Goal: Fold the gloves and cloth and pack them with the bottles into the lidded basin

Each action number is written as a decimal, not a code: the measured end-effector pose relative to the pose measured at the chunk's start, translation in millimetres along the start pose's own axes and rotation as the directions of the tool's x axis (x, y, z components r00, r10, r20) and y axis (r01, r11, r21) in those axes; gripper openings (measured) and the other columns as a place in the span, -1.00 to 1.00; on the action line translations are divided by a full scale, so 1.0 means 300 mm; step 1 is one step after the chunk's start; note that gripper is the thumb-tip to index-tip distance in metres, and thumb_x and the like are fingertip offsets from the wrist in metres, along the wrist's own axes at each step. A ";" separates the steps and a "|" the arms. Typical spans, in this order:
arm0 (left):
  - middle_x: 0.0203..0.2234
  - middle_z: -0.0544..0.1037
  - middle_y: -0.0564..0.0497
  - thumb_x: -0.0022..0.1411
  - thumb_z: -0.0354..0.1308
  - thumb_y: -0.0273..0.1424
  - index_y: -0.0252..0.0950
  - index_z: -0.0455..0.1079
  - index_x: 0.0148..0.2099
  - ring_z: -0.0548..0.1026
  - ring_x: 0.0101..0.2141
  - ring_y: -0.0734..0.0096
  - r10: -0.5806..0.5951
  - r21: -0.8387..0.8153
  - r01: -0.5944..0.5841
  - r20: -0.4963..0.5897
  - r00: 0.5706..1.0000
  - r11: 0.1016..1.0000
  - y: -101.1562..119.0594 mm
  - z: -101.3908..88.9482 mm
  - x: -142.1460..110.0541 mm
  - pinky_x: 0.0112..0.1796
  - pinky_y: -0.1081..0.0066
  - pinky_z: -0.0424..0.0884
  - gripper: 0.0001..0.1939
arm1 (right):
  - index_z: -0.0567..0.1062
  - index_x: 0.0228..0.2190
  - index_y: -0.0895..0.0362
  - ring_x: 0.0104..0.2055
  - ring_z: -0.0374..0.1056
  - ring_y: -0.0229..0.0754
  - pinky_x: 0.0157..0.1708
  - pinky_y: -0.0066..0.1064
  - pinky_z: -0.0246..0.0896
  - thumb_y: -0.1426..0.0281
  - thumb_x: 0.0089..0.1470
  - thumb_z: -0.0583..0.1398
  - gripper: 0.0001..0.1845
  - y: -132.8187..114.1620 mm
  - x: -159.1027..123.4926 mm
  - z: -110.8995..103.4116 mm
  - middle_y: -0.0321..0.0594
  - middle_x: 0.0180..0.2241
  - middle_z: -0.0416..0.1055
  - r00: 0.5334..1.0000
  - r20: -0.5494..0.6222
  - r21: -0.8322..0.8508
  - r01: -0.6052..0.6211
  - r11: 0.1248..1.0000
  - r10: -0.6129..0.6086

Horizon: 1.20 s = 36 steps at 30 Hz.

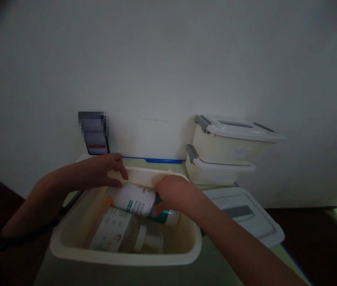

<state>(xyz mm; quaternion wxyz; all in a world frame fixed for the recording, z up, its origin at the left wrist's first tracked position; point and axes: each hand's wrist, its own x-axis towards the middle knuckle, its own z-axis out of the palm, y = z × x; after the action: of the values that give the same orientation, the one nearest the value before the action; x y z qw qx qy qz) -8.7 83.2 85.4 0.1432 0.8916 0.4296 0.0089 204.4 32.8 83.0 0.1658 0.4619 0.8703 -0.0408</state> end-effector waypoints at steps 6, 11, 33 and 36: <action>-0.24 0.37 -0.03 0.02 0.14 -0.37 -0.27 0.40 -0.15 0.39 -0.21 0.27 0.017 -0.067 -0.023 -0.092 0.996 0.997 -0.025 0.008 -0.004 -0.21 0.38 0.28 -0.72 | 0.54 -0.22 0.17 -0.20 0.42 0.05 -0.27 -0.31 0.22 0.09 -0.07 0.24 -0.54 0.030 -0.001 0.047 -0.04 -0.28 0.53 0.989 -0.130 0.034 0.079 0.996 -0.074; -0.11 0.42 -0.09 0.10 0.08 -0.31 -0.28 0.13 0.11 0.42 -0.17 0.24 0.014 -0.209 -0.029 -0.069 0.997 0.978 -0.044 0.025 -0.012 -0.16 0.32 0.30 -0.49 | 0.56 -0.28 0.19 -0.27 0.44 0.05 -0.32 -0.27 0.22 0.09 0.04 0.14 -0.57 -0.019 -0.042 0.068 -0.01 -0.33 0.54 0.973 -0.228 0.072 -0.025 0.997 0.041; -0.17 0.56 0.03 0.11 0.07 -0.32 -0.19 0.42 -0.04 0.49 -0.19 0.28 0.006 -0.364 -0.010 -0.012 1.000 0.931 -0.062 -0.041 -0.083 -0.16 0.41 0.39 -0.66 | 0.48 -0.16 0.24 -0.07 0.35 0.02 -0.10 -0.24 0.17 0.24 0.13 0.06 -0.62 0.054 -0.048 0.110 0.02 -0.15 0.47 0.880 -0.340 0.506 -0.127 0.853 0.332; -0.13 0.53 0.01 0.13 0.07 -0.23 -0.19 0.39 -0.03 0.49 -0.18 0.30 -0.023 -0.383 -0.029 -0.130 0.991 0.923 -0.067 -0.055 -0.108 -0.16 0.41 0.40 -0.65 | 0.49 -0.17 0.23 -0.11 0.37 0.01 -0.13 -0.27 0.18 0.22 0.11 0.08 -0.61 0.078 -0.023 0.095 0.01 -0.18 0.49 0.870 -0.338 0.498 -0.159 0.853 0.359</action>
<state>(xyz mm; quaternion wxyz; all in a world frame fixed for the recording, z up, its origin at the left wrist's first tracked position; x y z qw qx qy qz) -46.9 74.1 99.5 0.2865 0.8442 0.4268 0.1521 234.3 34.2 60.2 -0.1335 0.6010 0.7789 -0.1198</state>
